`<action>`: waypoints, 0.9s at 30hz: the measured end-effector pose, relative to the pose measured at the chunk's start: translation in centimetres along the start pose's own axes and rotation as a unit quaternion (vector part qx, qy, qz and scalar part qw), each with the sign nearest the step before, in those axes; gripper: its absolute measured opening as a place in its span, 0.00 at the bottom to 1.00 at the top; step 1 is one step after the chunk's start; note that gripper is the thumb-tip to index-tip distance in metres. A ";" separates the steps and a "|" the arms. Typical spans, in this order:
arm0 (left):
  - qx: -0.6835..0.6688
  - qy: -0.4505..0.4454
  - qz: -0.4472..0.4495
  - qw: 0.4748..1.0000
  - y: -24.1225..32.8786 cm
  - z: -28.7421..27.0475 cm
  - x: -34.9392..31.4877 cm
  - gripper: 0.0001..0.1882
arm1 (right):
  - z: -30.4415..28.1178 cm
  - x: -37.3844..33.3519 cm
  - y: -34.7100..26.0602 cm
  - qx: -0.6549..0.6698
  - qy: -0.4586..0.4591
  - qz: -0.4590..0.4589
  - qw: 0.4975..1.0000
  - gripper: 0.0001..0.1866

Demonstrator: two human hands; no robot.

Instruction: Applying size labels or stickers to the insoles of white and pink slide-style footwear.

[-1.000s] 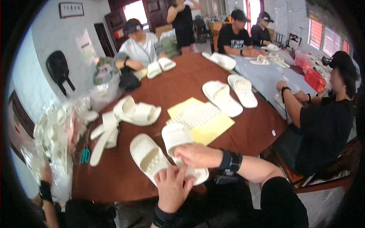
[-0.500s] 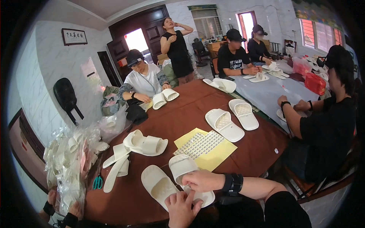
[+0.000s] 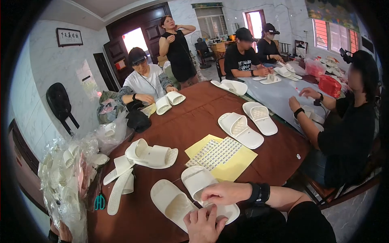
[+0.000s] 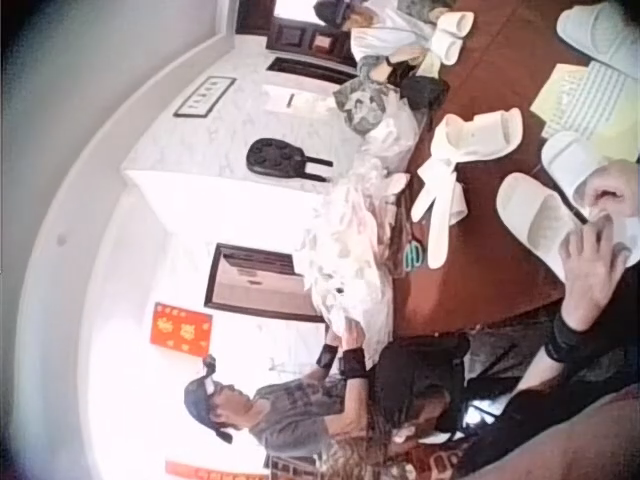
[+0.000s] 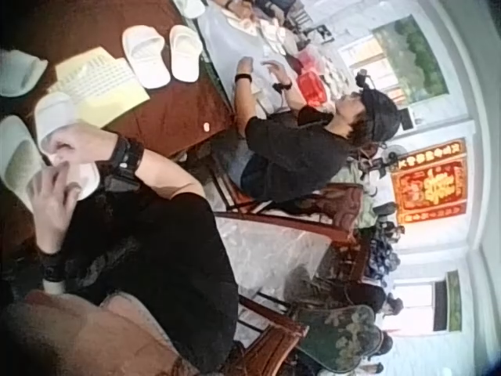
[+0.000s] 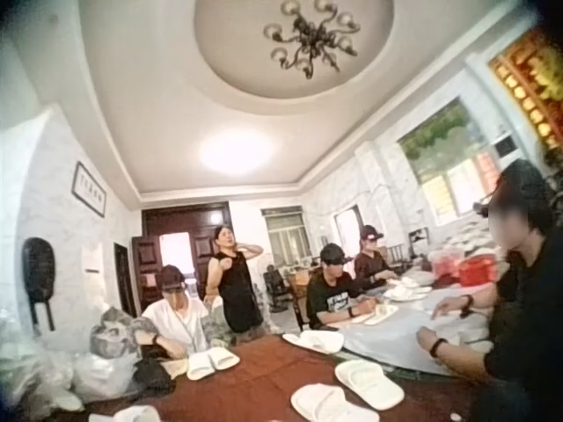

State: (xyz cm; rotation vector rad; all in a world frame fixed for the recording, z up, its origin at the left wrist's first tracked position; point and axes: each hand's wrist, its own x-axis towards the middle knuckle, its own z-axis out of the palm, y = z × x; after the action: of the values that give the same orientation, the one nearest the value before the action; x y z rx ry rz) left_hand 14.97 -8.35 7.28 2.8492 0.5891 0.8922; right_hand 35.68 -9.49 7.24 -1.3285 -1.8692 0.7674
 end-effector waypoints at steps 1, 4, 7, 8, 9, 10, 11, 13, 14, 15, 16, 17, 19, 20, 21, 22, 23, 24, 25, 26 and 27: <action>-0.002 -0.001 0.000 1.000 -0.1 -0.1 0.0 0.22 | 0.0 0.0 -0.1 0.017 -0.011 0.014 1.000 0.08; -0.016 -0.019 0.011 1.000 -0.4 -0.4 0.2 0.22 | 0.0 0.5 -0.1 0.023 0.001 0.001 1.000 0.07; -0.015 -0.031 0.016 0.999 -0.5 -0.5 0.4 0.23 | 0.0 0.5 0.0 0.027 0.000 -0.003 1.000 0.07; -0.022 -0.034 0.015 0.999 -0.6 -0.5 0.4 0.22 | 0.0 0.5 0.0 0.028 0.006 -0.012 1.000 0.07; -0.030 -0.037 0.012 0.999 -0.6 -0.4 0.4 0.22 | 0.1 0.5 0.1 0.021 0.009 -0.013 1.000 0.07; -0.031 -0.039 0.009 0.999 -0.6 -0.3 0.3 0.22 | 0.1 0.5 0.1 0.017 0.006 -0.003 1.000 0.06; -0.031 -0.032 0.014 0.999 -0.7 -0.2 0.3 0.22 | 0.2 0.4 0.1 0.018 0.008 -0.012 1.000 0.06; -0.031 -0.026 0.017 0.999 -0.7 0.0 0.3 0.22 | 0.3 0.3 0.2 0.019 0.018 -0.019 0.999 0.06; -0.041 -0.028 0.007 0.999 -0.7 0.1 0.3 0.21 | 0.3 0.2 0.3 0.016 0.021 -0.026 0.999 0.06; -0.051 -0.030 -0.003 0.998 -0.7 0.1 0.3 0.21 | 0.4 0.2 0.4 0.002 0.021 -0.032 0.999 0.06; -0.051 -0.032 -0.004 0.998 -0.7 0.2 0.2 0.21 | 0.4 0.2 0.5 -0.010 0.016 -0.031 0.999 0.07; -0.049 -0.039 -0.010 0.998 -0.7 0.2 0.2 0.20 | 0.4 0.2 0.6 -0.010 0.021 -0.039 0.999 0.07; -0.046 -0.045 -0.015 0.998 -0.7 0.2 0.3 0.18 | 0.4 0.1 0.8 -0.034 -0.001 -0.051 0.998 0.07; -0.045 -0.047 -0.015 0.998 -0.6 0.2 0.3 0.18 | 0.5 0.1 0.9 -0.033 -0.001 -0.051 0.998 0.07; -0.042 -0.043 -0.017 0.998 -0.5 0.2 0.3 0.18 | 0.5 0.1 1.0 -0.041 0.002 -0.059 0.997 0.07; -0.039 -0.039 -0.019 0.998 -0.5 0.2 0.3 0.18 | 0.5 0.1 1.1 -0.053 -0.003 -0.053 0.997 0.07; -0.046 -0.050 -0.026 0.997 -0.5 0.2 0.3 0.18 | 0.6 0.0 1.0 -0.048 0.005 -0.069 0.996 0.07; -0.044 -0.051 -0.027 0.997 -0.5 0.2 0.3 0.18 | 0.6 0.0 1.0 -0.048 0.010 -0.064 0.997 0.07; -0.029 -0.053 -0.025 0.998 -0.5 0.2 0.4 0.18 | 0.6 0.0 0.9 -0.049 0.011 -0.054 0.997 0.07; -0.014 -0.056 -0.023 0.998 -0.5 0.2 0.4 0.19 | 0.5 0.0 0.8 -0.047 0.014 -0.063 0.997 0.07; -0.011 -0.057 -0.024 0.998 -0.5 0.2 0.5 0.19 | 0.5 0.0 0.7 -0.048 0.012 -0.057 0.997 0.07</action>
State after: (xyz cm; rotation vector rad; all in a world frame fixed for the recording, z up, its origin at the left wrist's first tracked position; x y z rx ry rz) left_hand 15.27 -7.73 7.26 2.8297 0.6283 0.7195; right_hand 35.66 -9.28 6.41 -1.2714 -1.9655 0.6082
